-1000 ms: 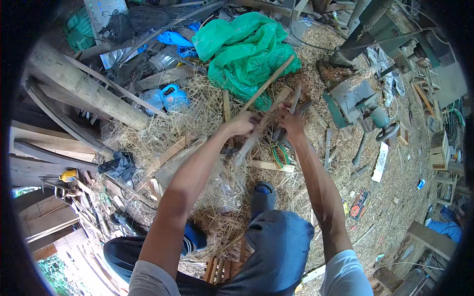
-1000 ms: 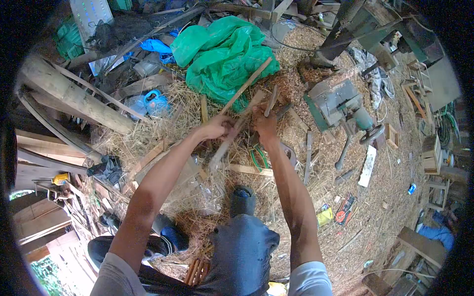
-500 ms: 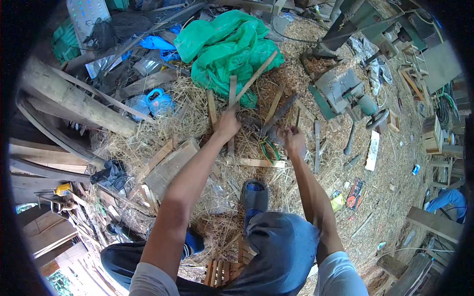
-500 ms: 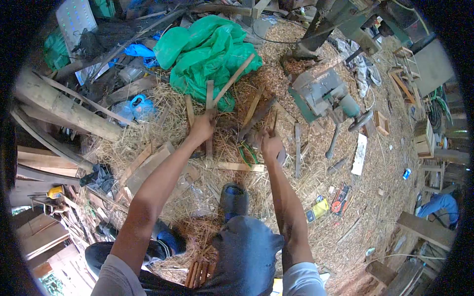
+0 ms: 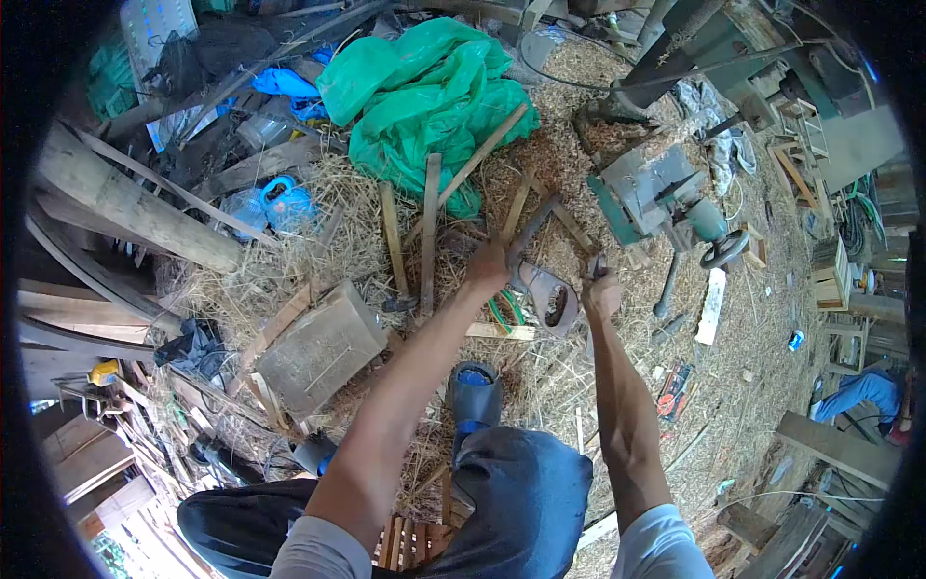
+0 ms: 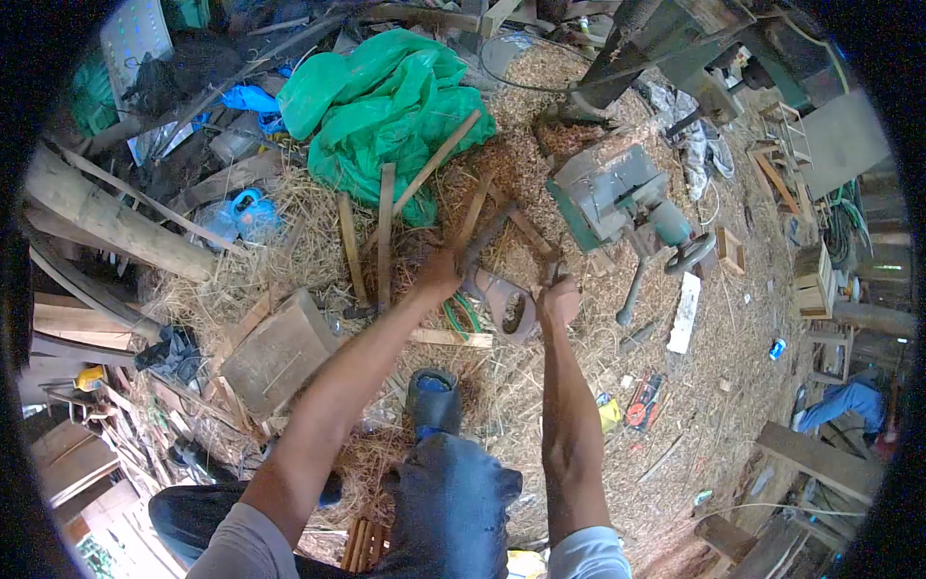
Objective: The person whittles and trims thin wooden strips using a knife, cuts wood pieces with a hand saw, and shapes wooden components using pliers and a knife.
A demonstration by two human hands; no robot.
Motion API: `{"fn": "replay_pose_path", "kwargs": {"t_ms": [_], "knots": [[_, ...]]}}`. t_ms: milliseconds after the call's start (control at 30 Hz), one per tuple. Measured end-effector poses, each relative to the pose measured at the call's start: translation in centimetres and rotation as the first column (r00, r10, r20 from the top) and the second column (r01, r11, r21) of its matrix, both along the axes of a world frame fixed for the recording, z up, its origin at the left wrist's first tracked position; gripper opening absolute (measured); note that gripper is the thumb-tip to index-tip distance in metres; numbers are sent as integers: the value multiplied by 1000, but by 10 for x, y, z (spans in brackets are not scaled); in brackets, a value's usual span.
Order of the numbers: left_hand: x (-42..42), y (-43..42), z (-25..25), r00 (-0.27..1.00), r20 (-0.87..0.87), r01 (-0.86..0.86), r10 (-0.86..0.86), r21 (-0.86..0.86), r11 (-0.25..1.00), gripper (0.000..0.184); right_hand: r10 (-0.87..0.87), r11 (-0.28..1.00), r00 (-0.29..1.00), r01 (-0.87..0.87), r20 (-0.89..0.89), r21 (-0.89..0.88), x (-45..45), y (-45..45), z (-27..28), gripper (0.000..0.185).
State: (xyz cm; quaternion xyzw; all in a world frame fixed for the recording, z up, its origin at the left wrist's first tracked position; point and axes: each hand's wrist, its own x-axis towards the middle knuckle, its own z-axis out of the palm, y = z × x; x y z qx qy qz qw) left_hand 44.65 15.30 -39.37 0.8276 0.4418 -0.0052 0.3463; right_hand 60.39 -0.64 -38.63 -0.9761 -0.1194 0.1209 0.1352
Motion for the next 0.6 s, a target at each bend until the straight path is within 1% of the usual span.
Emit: {"fn": "replay_pose_path", "kwargs": {"t_ms": [33, 67, 100, 167, 200, 233, 267, 300, 333, 367, 400, 433, 467, 500, 567, 600], "knots": [[-2, 7, -2, 995, 97, 31, -13, -184, 982, 40, 40, 993, 998, -36, -41, 110, 3, -7, 3, 34], [-6, 12, -2, 981, 195, 80, -10, -357, 931, 44, 117, 950, 992, -124, 41, 288, 9, -18, -12, 28], [-13, 18, 6, 980, 196, 86, -17, -346, 934, 44, 111, 947, 993, -119, 44, 299, 10, -23, -13, 28], [-23, 33, 45, 941, 315, 275, -125, -494, 825, 53, 207, 794, 975, -121, -77, 595, 15, -21, -5, 29], [-36, 20, 84, 925, 357, 58, 130, -470, 881, 38, 210, 711, 974, -93, -83, 697, 17, -21, -14, 30], [-45, 25, 92, 921, 369, 62, 122, -450, 891, 38, 212, 695, 975, -100, -69, 712, 9, -16, 10, 30], [-55, 36, 102, 914, 384, 147, 135, -621, 770, 45, 278, 687, 949, -91, -146, 721, 3, -12, 37, 30], [-62, 42, 113, 907, 394, 230, 148, -759, 610, 52, 345, 680, 913, -83, -218, 728, -4, -6, 65, 30], [-71, 38, 156, 914, 394, 223, 99, -690, 689, 48, 399, 681, 901, -165, -172, 713, -7, -2, 82, 25], [-79, 37, 178, 908, 409, 227, 95, -668, 708, 48, 410, 661, 900, -180, -150, 728, -12, 4, 99, 25], [-89, 37, 198, 883, 439, 227, 167, -711, 665, 46, 418, 598, 894, -137, -162, 789, -18, 12, 115, 26], [-100, 39, 213, 854, 463, 233, 237, -749, 621, 44, 430, 529, 886, -90, -175, 844, -31, 24, 144, 26], [-110, 46, 205, 836, 472, 176, 278, -712, 680, 41, 415, 559, 863, 7, -288, 829, -43, 30, 175, 22], [-123, 47, 222, 829, 488, 173, 275, -690, 702, 41, 434, 535, 860, -7, -268, 845, -49, 39, 180, 22], [-150, 49, 258, 802, 516, 174, 301, -684, 708, 41, 426, 524, 905, -253, 7, 814, -54, 62, 185, 15], [-161, 55, 254, 764, 581, 216, 279, -640, 738, 40, 323, 620, 840, -535, 435, 573, -81, 67, 234, 10]]}}
